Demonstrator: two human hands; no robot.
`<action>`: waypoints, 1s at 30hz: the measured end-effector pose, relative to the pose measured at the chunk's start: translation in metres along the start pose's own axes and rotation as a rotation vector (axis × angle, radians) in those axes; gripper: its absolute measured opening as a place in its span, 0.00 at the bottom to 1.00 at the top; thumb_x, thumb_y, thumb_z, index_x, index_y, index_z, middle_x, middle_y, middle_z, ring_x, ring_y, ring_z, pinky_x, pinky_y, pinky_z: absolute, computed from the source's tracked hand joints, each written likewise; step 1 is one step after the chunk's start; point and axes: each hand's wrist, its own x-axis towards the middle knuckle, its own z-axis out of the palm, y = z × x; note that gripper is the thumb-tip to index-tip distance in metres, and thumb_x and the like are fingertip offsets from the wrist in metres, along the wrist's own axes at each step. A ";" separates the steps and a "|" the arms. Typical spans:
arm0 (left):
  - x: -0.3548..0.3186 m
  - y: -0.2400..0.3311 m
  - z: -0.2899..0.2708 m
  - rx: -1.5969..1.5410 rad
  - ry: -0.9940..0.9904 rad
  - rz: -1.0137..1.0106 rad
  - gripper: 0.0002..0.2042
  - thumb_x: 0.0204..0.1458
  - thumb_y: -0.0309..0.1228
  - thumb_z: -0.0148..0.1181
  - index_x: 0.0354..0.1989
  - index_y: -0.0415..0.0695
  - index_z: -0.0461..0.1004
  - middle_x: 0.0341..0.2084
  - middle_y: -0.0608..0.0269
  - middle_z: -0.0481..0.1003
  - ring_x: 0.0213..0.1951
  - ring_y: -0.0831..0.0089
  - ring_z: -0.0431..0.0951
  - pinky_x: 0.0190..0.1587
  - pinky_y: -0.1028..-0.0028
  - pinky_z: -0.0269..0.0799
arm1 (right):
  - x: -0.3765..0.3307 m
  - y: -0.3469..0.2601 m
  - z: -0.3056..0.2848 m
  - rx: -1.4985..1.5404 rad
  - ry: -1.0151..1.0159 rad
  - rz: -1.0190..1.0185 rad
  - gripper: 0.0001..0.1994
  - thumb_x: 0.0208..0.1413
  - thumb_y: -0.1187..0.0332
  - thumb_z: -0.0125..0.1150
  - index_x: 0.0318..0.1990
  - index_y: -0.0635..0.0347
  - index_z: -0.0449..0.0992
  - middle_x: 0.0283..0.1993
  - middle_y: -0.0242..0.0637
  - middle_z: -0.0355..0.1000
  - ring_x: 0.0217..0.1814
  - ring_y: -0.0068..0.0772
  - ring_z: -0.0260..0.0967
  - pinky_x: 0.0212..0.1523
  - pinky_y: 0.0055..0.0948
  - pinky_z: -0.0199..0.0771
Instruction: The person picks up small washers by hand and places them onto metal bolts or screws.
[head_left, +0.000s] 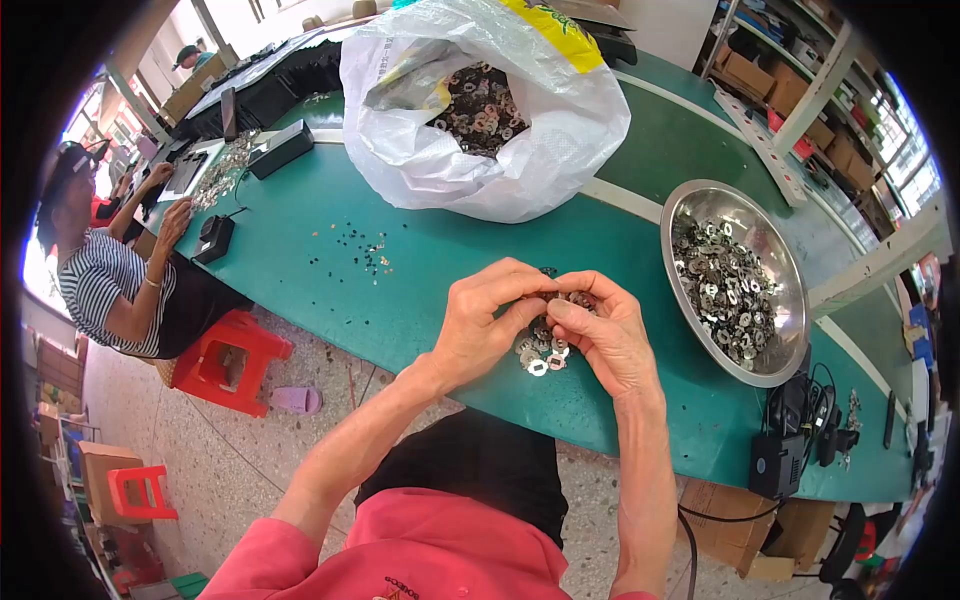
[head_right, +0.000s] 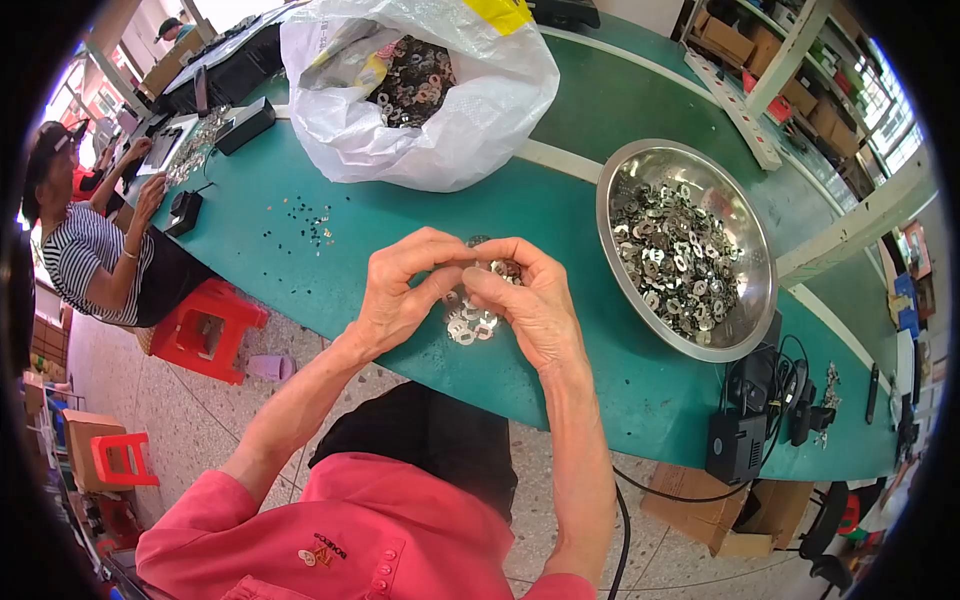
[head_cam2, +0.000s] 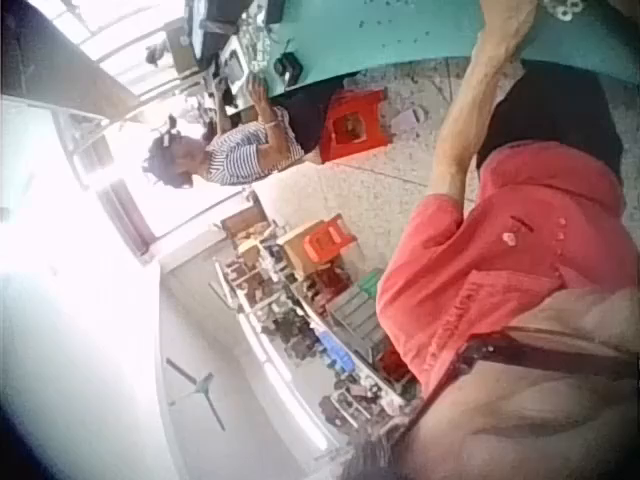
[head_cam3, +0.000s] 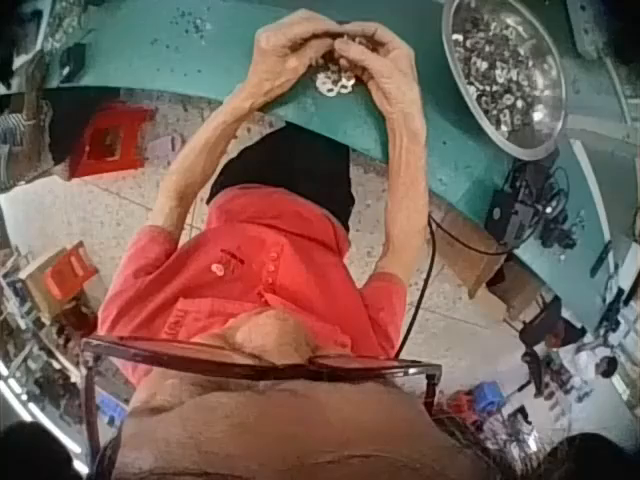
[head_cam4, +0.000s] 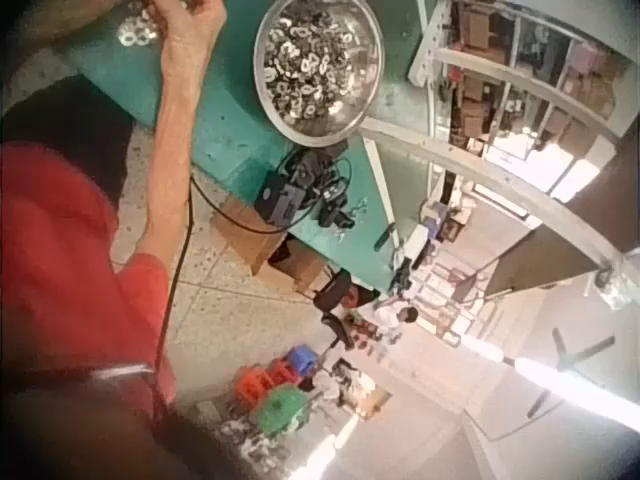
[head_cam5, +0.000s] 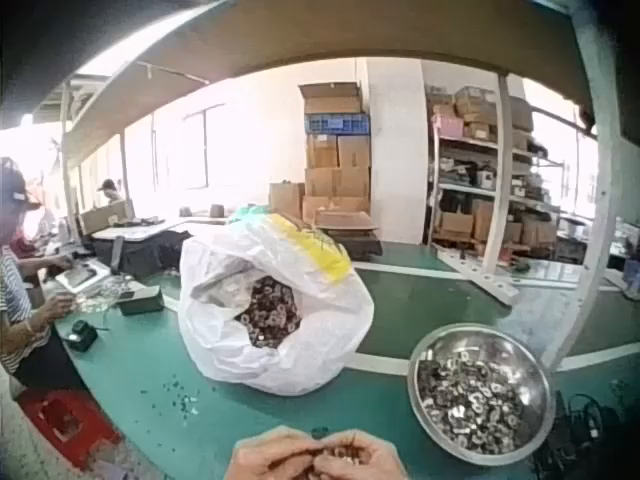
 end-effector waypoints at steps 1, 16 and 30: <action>0.000 0.001 0.000 -0.014 0.003 -0.018 0.10 0.46 0.16 0.58 0.38 0.37 0.77 0.32 0.58 0.76 0.33 0.69 0.77 0.34 0.75 0.73 | 0.000 0.000 0.000 -0.010 -0.003 -0.004 0.12 0.47 0.74 0.67 0.39 0.66 0.74 0.30 0.31 0.70 0.29 0.18 0.68 0.31 0.17 0.71; -0.002 -0.002 -0.004 -0.251 0.011 -0.229 0.06 0.46 0.17 0.59 0.34 0.35 0.78 0.29 0.60 0.77 0.30 0.77 0.76 0.32 0.78 0.73 | 0.000 0.000 0.001 -0.059 -0.003 -0.034 0.12 0.44 0.77 0.67 0.38 0.65 0.74 0.30 0.29 0.69 0.28 0.16 0.67 0.29 0.15 0.69; -0.002 -0.003 0.001 -0.136 0.070 -0.125 0.05 0.47 0.18 0.60 0.33 0.36 0.78 0.29 0.60 0.77 0.30 0.75 0.77 0.31 0.77 0.73 | 0.000 0.001 0.000 -0.104 -0.012 -0.055 0.12 0.47 0.76 0.66 0.40 0.64 0.74 0.31 0.31 0.72 0.30 0.18 0.70 0.30 0.16 0.73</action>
